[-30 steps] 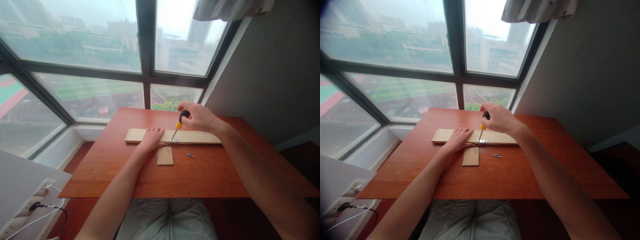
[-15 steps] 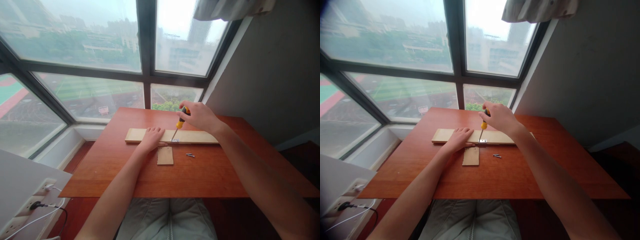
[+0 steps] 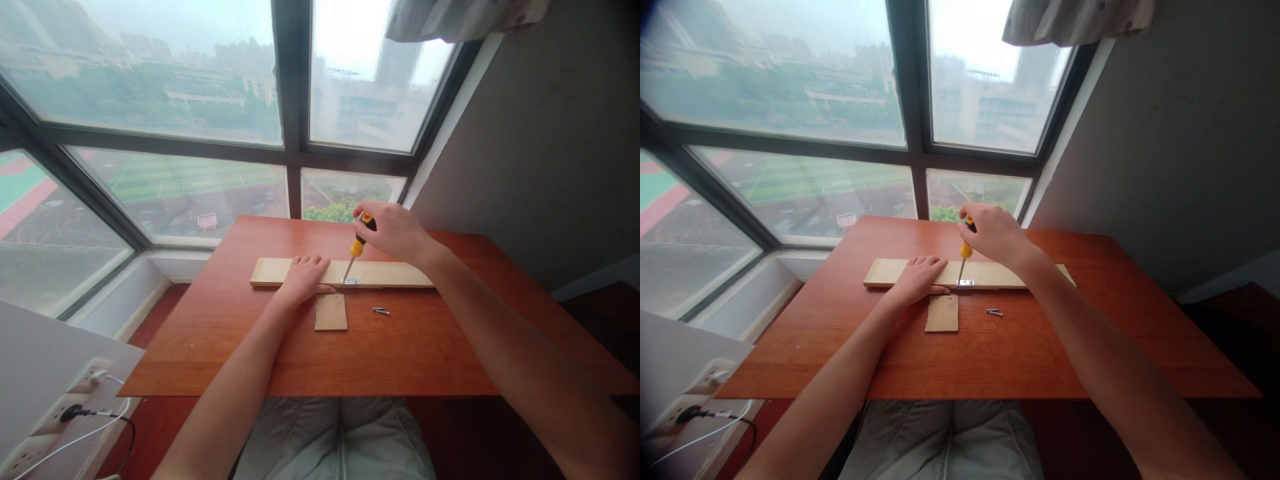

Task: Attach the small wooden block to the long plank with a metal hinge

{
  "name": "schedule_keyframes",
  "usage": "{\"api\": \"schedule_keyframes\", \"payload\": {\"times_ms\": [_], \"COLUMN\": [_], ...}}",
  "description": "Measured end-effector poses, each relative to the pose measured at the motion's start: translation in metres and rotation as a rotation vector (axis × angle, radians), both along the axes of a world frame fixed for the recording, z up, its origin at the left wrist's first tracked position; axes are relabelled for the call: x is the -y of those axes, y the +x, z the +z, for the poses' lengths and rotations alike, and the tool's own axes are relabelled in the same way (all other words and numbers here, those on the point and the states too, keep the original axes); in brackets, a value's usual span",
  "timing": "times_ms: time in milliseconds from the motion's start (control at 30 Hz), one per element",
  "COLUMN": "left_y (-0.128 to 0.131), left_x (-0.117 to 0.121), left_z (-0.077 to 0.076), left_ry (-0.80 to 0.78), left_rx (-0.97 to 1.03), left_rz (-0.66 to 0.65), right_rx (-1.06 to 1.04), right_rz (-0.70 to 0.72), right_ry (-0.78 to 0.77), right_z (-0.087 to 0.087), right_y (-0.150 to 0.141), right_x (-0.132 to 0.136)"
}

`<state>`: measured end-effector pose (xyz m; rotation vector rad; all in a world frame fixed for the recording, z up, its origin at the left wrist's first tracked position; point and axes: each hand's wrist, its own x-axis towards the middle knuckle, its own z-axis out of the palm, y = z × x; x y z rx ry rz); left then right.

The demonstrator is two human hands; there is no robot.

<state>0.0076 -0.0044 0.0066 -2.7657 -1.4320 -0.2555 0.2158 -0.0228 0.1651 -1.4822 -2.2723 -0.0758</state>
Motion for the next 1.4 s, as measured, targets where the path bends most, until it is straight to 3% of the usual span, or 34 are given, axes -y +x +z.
{"api": "schedule_keyframes", "payload": {"times_ms": [233,400,567,633,733,800,1000,1200,1400], "left_y": [0.0,0.0,-0.001,-0.001,-0.001,-0.001,-0.001,0.0,-0.001], "left_x": [-0.001,-0.001,-0.001,-0.001,-0.001,-0.002,-0.002,-0.001,0.0], "left_z": [-0.002,0.0,0.0,0.0,0.0,0.0,-0.004,-0.003,-0.004], "left_ry": [0.0,-0.013,-0.029,-0.029,-0.043,-0.051,-0.024,-0.021,-0.023], "left_rx": [0.005,-0.003,0.005,0.014,0.017,0.018,0.026,0.019,0.042], "left_rz": [-0.001,-0.004,-0.001,0.0,-0.001,-0.003,0.001,0.02,0.04], "right_rx": [-0.079,-0.065,-0.176,-0.115,0.066,0.127,0.009,0.091,0.038], "right_rz": [0.092,0.056,0.216,0.164,-0.056,-0.117,0.088,-0.057,0.076], "right_ry": [-0.001,0.03,-0.073,-0.065,0.018,0.025,-0.038,-0.015,-0.083], "right_z": [-0.001,-0.002,-0.002,-0.001,0.0,0.001,0.001,0.004,0.008], "right_y": [0.0,-0.004,-0.003,-0.004,-0.007,-0.01,-0.01,-0.01,-0.004], "right_x": [-0.001,-0.004,-0.004,-0.002,0.0,0.0,-0.002,-0.001,-0.004]}}
